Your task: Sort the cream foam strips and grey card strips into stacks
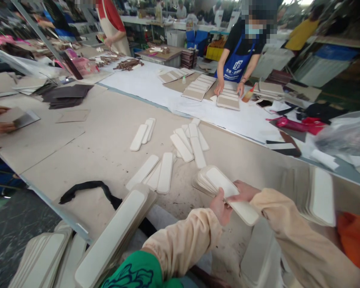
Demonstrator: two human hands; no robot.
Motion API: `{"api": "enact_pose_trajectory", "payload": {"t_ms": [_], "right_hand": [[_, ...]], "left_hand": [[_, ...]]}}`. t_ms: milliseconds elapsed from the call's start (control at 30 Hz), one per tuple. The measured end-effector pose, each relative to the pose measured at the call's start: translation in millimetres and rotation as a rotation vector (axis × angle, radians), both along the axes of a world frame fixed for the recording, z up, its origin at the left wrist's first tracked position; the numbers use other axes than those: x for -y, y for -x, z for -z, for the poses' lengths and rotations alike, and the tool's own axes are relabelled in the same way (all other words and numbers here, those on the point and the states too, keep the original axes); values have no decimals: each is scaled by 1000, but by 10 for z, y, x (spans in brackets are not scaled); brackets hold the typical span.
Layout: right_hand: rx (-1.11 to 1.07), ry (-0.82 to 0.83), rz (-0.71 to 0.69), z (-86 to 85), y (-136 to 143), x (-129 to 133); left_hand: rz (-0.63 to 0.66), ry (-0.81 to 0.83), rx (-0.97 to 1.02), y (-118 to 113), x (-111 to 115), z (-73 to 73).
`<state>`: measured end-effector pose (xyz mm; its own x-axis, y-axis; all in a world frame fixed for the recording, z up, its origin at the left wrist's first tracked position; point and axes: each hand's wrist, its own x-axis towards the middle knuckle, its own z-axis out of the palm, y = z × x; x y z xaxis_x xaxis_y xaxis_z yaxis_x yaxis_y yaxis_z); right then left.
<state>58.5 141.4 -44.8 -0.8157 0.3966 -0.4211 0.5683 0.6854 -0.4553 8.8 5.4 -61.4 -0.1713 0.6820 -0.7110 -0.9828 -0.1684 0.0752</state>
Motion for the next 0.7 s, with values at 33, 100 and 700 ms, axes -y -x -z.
{"api": "enact_pose_trajectory", "payload": {"t_ms": [33, 100, 700], "right_hand": [[-15, 5, -2, -1, -12, -15], [-41, 29, 2, 7, -48, -20], [-237, 519, 218, -72, -213, 468]], "left_hand": [[1, -4, 1, -8, 18, -2], [7, -9, 3, -28, 59, -6], [132, 214, -229, -130, 379, 43]]}}
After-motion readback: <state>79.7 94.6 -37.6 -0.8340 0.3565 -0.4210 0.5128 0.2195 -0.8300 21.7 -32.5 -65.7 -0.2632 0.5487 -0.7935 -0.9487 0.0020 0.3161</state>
